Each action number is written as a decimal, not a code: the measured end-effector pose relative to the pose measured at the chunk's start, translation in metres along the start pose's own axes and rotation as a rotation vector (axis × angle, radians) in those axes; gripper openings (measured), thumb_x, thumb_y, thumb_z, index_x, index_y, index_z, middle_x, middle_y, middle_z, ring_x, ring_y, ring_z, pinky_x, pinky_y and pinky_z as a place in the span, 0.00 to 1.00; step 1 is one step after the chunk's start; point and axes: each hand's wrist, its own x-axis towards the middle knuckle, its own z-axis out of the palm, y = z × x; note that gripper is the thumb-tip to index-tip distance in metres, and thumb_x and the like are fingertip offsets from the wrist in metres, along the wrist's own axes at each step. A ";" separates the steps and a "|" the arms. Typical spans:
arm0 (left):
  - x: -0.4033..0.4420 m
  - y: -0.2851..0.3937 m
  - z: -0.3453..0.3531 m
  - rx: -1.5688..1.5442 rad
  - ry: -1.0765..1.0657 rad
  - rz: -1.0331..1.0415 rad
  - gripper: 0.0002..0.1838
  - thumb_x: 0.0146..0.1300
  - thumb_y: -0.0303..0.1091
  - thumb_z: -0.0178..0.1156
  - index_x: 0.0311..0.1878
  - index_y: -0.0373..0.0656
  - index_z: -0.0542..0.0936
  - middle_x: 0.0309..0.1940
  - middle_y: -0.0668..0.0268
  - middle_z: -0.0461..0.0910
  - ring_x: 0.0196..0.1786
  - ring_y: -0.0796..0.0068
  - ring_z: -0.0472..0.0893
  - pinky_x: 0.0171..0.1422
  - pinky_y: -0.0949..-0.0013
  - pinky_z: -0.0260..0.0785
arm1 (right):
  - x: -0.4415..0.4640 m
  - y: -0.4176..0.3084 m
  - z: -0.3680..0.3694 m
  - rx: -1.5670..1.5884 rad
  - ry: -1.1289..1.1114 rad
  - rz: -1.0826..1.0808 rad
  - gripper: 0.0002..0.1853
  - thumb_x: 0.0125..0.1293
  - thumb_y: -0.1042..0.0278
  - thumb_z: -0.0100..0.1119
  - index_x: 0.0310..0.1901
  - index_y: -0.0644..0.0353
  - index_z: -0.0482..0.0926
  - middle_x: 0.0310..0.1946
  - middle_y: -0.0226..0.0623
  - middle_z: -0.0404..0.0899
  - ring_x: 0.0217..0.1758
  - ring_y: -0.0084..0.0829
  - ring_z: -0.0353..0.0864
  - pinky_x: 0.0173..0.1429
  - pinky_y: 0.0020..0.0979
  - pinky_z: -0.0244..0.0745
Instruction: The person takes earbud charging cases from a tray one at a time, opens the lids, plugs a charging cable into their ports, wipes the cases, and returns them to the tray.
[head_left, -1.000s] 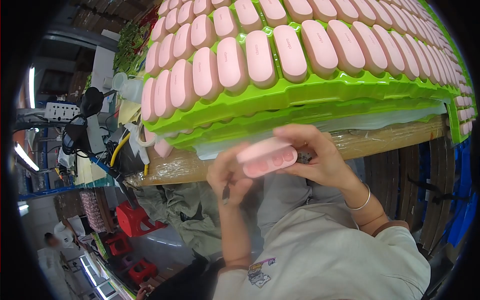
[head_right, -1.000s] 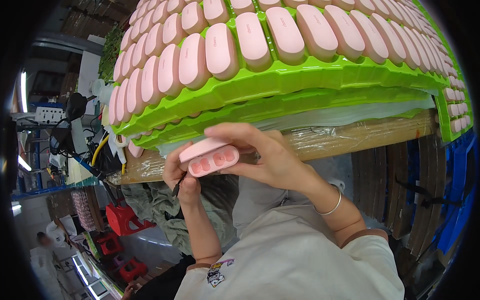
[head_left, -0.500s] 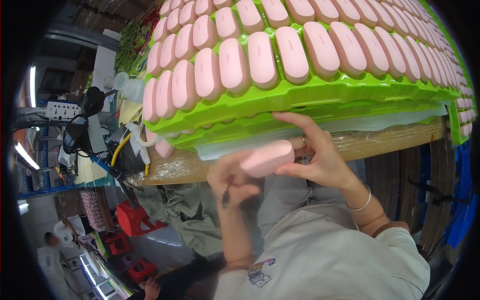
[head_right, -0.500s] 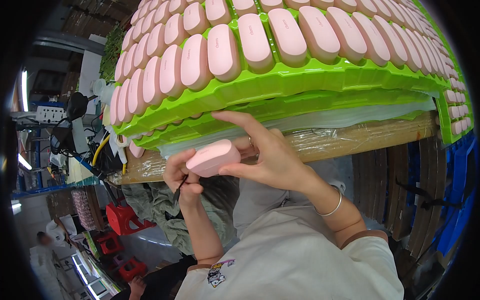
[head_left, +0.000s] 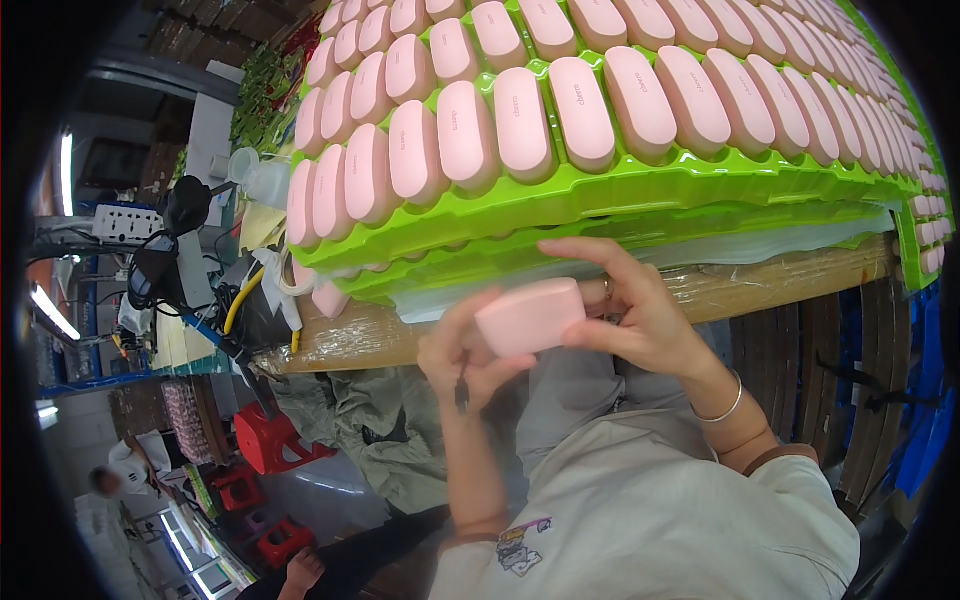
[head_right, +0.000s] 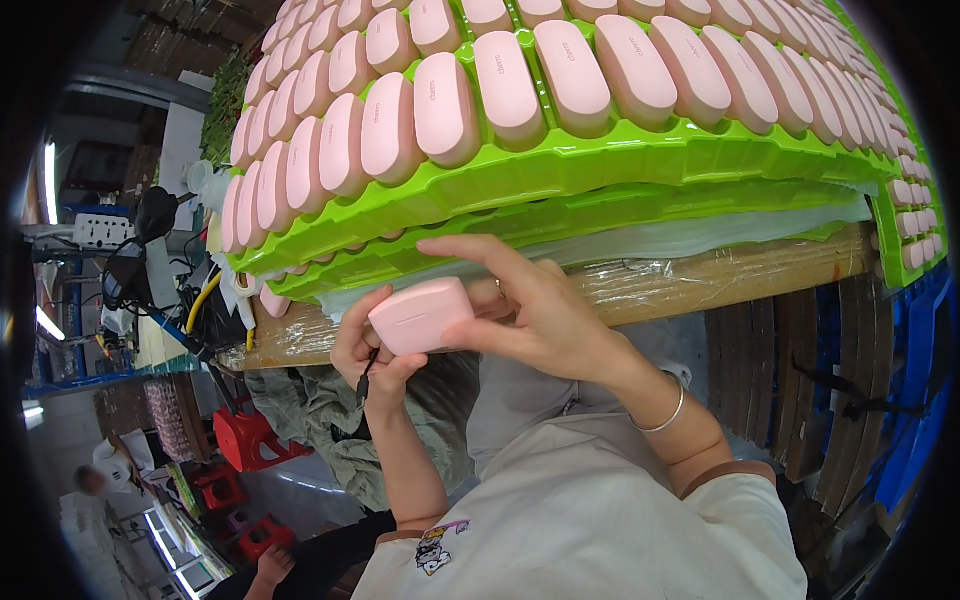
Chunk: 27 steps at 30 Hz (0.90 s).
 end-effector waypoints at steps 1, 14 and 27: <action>0.000 0.001 0.000 -0.003 0.037 -0.029 0.34 0.35 0.32 0.73 0.49 0.34 0.71 0.38 0.57 0.77 0.40 0.74 0.77 0.44 0.73 0.70 | 0.001 0.000 0.002 0.000 -0.001 -0.001 0.33 0.51 0.77 0.61 0.59 0.64 0.56 0.43 0.38 0.74 0.44 0.27 0.76 0.46 0.27 0.73; -0.002 0.001 0.002 0.012 0.032 -0.016 0.33 0.36 0.37 0.73 0.46 0.32 0.72 0.36 0.61 0.77 0.39 0.75 0.77 0.42 0.74 0.69 | 0.001 0.000 0.004 -0.150 0.010 -0.088 0.36 0.49 0.73 0.63 0.60 0.55 0.57 0.38 0.41 0.78 0.43 0.33 0.78 0.46 0.32 0.74; 0.005 0.005 -0.001 -0.099 0.033 -0.006 0.23 0.53 0.46 0.57 0.40 0.32 0.76 0.34 0.63 0.77 0.35 0.76 0.75 0.39 0.75 0.67 | 0.000 -0.002 0.006 -0.249 0.040 -0.106 0.33 0.50 0.75 0.61 0.58 0.61 0.59 0.48 0.40 0.73 0.43 0.30 0.78 0.44 0.29 0.74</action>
